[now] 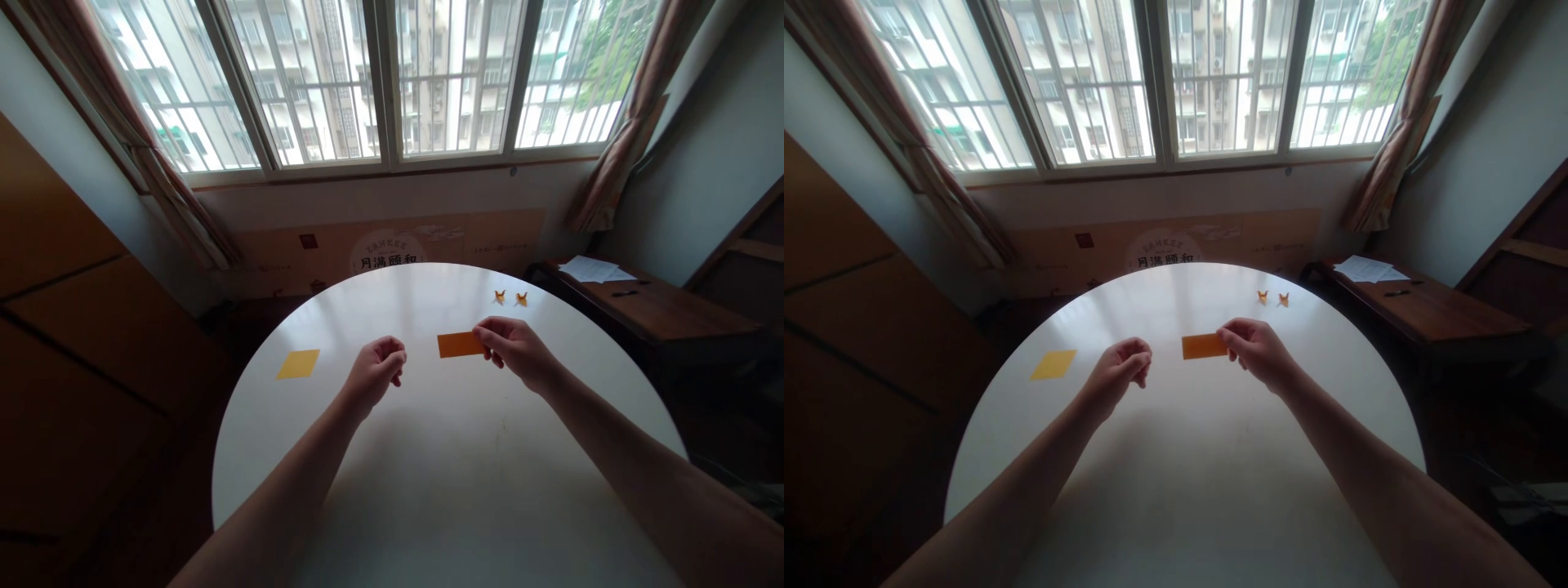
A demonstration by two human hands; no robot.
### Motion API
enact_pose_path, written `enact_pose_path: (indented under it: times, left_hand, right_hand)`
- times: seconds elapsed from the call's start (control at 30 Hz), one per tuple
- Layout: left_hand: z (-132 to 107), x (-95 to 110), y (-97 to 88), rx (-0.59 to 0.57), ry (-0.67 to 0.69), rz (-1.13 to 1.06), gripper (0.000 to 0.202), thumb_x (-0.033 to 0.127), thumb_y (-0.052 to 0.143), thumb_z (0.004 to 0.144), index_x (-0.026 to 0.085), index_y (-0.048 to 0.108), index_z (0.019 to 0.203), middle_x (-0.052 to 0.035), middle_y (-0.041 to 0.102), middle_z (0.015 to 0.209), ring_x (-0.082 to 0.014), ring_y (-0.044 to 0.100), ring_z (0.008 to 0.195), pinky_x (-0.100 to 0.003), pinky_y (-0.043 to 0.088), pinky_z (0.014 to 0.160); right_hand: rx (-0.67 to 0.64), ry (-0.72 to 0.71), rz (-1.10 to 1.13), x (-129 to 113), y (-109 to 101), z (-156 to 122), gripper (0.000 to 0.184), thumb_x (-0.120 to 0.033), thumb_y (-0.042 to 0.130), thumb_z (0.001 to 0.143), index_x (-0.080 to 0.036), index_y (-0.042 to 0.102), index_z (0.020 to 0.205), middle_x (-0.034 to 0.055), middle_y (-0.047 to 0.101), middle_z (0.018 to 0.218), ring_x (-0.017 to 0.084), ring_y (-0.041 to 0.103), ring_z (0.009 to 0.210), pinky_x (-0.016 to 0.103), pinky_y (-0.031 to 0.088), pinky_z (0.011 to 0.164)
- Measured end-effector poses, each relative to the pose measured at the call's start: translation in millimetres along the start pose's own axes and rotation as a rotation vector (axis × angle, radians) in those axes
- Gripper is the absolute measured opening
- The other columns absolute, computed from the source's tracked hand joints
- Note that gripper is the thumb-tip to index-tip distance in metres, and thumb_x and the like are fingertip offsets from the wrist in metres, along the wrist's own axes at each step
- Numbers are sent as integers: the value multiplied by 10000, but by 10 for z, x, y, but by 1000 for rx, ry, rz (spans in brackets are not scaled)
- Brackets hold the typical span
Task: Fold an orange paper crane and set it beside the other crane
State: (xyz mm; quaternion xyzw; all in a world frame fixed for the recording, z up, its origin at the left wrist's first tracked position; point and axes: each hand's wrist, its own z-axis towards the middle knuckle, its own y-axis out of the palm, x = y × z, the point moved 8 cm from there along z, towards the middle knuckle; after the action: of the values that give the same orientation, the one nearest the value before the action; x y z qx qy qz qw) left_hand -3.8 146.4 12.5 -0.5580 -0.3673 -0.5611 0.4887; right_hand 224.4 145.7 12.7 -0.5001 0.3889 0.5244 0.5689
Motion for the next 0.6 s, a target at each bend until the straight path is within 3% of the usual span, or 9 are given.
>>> enact_pose_path:
  times: [0.13, 0.3, 0.47, 0.6]
  left_hand:
    - [-44, 6, 59, 66, 23, 3, 216, 377, 610, 763, 164, 581, 782, 18, 544, 663, -103, 502, 550, -197, 437, 443]
    - [-96, -8, 221, -35, 16, 46, 399, 523, 597, 816, 128, 651, 813, -14, 575, 642, -113, 523, 530, -214, 450, 445]
    - [-109, 16, 199, -11, 40, 98, 389, 491, 591, 828, 130, 640, 691, -3, 546, 535, -97, 498, 456, -208, 418, 437]
    - [-109, 67, 124, 53, 78, 95, 369, 466, 588, 825, 140, 627, 655, 5, 529, 509, -99, 495, 459, -203, 415, 438]
  right_hand:
    - [5, 26, 50, 34, 137, -57, 363, -506, 662, 846, -144, 670, 853, -8, 565, 585, 91, 448, 472, 203, 330, 411]
    - [-58, 13, 37, 8, 333, -138, 343, -491, 656, 854, -149, 680, 838, -9, 568, 587, 89, 451, 477, 208, 327, 422]
    - [-120, -16, 15, -30, 427, -168, 323, -476, 646, 870, -158, 679, 823, -12, 564, 599, 97, 465, 501, 212, 334, 431]
    - [-82, -4, 28, -17, 390, -155, 342, -491, 617, 889, -163, 660, 804, -40, 494, 551, 91, 428, 476, 208, 331, 425]
